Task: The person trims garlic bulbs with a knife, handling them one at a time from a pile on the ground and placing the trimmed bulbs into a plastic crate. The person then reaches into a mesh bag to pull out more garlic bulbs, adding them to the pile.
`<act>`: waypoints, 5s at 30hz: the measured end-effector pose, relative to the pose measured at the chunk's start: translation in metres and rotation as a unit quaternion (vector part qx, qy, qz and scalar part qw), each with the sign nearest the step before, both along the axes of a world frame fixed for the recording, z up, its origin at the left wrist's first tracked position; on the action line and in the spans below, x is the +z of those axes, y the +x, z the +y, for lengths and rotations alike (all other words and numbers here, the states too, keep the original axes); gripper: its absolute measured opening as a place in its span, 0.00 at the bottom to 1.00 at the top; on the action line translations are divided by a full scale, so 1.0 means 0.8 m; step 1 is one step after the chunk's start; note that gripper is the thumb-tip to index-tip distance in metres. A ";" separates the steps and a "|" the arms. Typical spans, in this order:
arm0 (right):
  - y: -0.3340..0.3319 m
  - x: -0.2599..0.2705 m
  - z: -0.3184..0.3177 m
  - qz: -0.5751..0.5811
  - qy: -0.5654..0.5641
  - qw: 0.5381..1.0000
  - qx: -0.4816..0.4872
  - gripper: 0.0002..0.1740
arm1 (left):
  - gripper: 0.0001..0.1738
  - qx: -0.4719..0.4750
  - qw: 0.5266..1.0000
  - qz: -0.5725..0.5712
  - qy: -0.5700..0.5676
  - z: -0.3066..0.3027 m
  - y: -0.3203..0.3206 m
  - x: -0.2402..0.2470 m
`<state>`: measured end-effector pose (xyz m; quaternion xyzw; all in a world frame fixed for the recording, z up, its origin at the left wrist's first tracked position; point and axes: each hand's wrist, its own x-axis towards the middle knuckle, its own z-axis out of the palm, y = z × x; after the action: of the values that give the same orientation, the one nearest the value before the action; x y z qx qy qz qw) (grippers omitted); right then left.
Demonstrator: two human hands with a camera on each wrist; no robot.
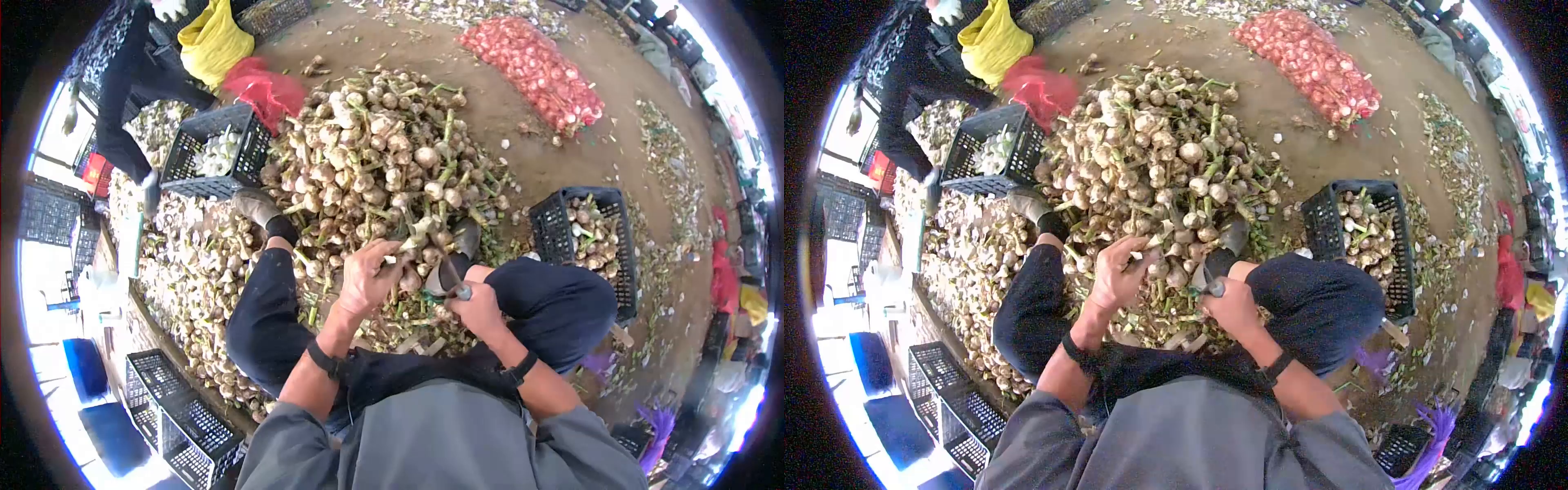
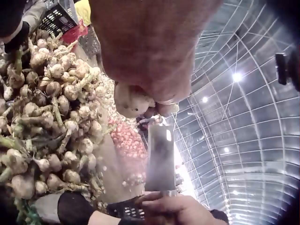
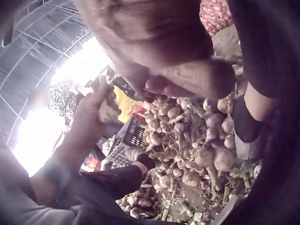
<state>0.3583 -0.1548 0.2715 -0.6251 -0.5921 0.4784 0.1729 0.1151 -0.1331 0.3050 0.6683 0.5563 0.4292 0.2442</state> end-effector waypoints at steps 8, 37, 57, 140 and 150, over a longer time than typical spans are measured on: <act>-0.004 0.010 0.049 0.208 -0.042 0.956 -0.202 0.05 | 0.15 0.383 0.841 0.375 -0.074 -0.075 -0.184 0.086; 0.024 0.011 0.097 0.266 -0.103 0.892 -0.350 0.11 | 0.47 -0.168 0.772 -0.161 -0.592 -0.042 0.136 -0.297; -0.044 0.028 -0.011 -0.052 0.191 0.960 0.199 0.06 | 0.12 -0.089 0.969 0.029 -0.229 -0.065 0.018 -0.107; -0.031 -0.011 0.046 -0.098 0.027 0.971 0.217 0.12 | 0.18 -0.255 0.952 0.163 -0.037 -0.059 -0.014 -0.046; -0.006 -0.070 0.056 -0.087 -0.048 0.967 0.234 0.13 | 0.23 -0.197 0.963 0.170 0.072 -0.039 -0.066 -0.015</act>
<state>0.3534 -0.1101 0.2154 -0.5158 -0.7108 0.4774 -0.0266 0.0626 -0.1641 0.2933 0.8439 0.4142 0.2915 0.1768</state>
